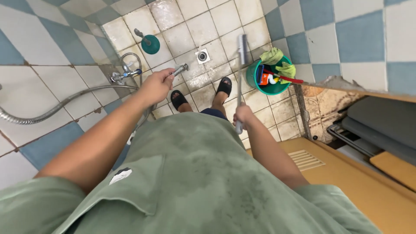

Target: Cleaning the bathroom floor and rinsing the toilet using a shower head and a squeegee.

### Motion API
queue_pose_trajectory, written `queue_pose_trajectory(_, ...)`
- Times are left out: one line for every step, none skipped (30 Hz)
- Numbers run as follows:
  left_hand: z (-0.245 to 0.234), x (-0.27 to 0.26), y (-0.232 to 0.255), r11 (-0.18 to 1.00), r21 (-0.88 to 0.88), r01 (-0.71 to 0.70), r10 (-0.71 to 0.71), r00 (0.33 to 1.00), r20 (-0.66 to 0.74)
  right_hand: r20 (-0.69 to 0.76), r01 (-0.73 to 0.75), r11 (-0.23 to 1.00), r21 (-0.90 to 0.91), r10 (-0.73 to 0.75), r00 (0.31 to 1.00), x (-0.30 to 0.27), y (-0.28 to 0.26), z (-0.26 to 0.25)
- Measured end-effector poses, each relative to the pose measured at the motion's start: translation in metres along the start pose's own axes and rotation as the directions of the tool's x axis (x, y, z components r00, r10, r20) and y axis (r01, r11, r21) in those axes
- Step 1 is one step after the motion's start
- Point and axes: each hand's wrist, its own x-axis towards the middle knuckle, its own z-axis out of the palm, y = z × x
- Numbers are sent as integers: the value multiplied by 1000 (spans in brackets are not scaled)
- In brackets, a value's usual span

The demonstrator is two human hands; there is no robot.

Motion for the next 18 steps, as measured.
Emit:
queue_pose_trajectory(1, 2, -5, 1000, -5, -5, 5, 1000, 7, -10, -2, 1000, 1, 2, 1000, -3, 6, 3)
queue_pose_trajectory(3, 4, -10, 1000, 17, -19, 19, 1000, 8, 55, -8, 1000, 14, 7, 998, -6, 12, 6)
queue_pose_trajectory(4, 6, -16, 999, 39, -29, 29, 1000, 6, 124, -14, 1000, 24, 11, 992, -7, 18, 10)
queue_pose_trajectory(3, 5, -16, 999, 35, -31, 31, 999, 10, 118, -15, 1000, 23, 12, 993, -17, 15, 11)
queue_pose_trajectory(2, 5, -15, 1000, 29, -11, 11, 1000, 12, 160, -45, 998, 42, 38, 986, -27, 13, 12)
queue_pose_trajectory(2, 5, -14, 1000, 24, 9, -9, 1000, 15, 202, -75, 995, 61, 62, 977, -36, 10, 13)
queue_pose_trajectory(2, 6, -15, 1000, 22, 7, -8, 1000, 20, 198, -78, 995, 62, 64, 978, -37, 12, 7)
queue_pose_trajectory(2, 7, -15, 999, 20, 34, -34, 999, 18, 225, -100, 990, 97, 76, 971, -37, 14, 1)
queue_pose_trajectory(2, 9, -15, 998, 15, 58, -59, 998, 12, 250, -119, 985, 129, 84, 965, -37, 14, -6)
queue_pose_trajectory(3, 14, -21, 998, 10, 55, -55, 998, 13, 245, -116, 985, 127, 82, 966, -39, 13, -13)
queue_pose_trajectory(4, 18, -28, 1000, -6, 31, -31, 1000, -3, 227, -43, 997, 61, 29, 974, -41, 11, -21)
queue_pose_trajectory(5, 21, -35, 1000, -21, 7, -7, 1000, -19, 213, 29, 1000, -7, -27, 977, -43, 8, -28)
queue_pose_trajectory(5, 19, -35, 1000, -31, 7, -8, 999, -32, 214, 37, 999, -20, -31, 976, -63, -1, -31)
queue_pose_trajectory(4, 17, -36, 998, -55, 19, -21, 998, -51, 163, 100, 969, -225, -64, 985, -83, -11, -34)
queue_pose_trajectory(3, 16, -35, 996, -79, 27, -33, 997, -70, 118, 148, 894, -422, -108, 987, -102, -21, -37)
queue_pose_trajectory(3, 16, -41, 996, -88, 25, -33, 996, -82, 120, 157, 888, -433, -116, 986, -108, -21, -44)
queue_pose_trajectory(3, 18, -46, 997, -75, 21, -28, 995, -96, 91, 173, 832, -528, -147, 985, -114, -23, -54)
queue_pose_trajectory(4, 19, -50, 998, -62, 17, -24, 994, -110, 65, 184, 765, -617, -183, 981, -120, -25, -64)
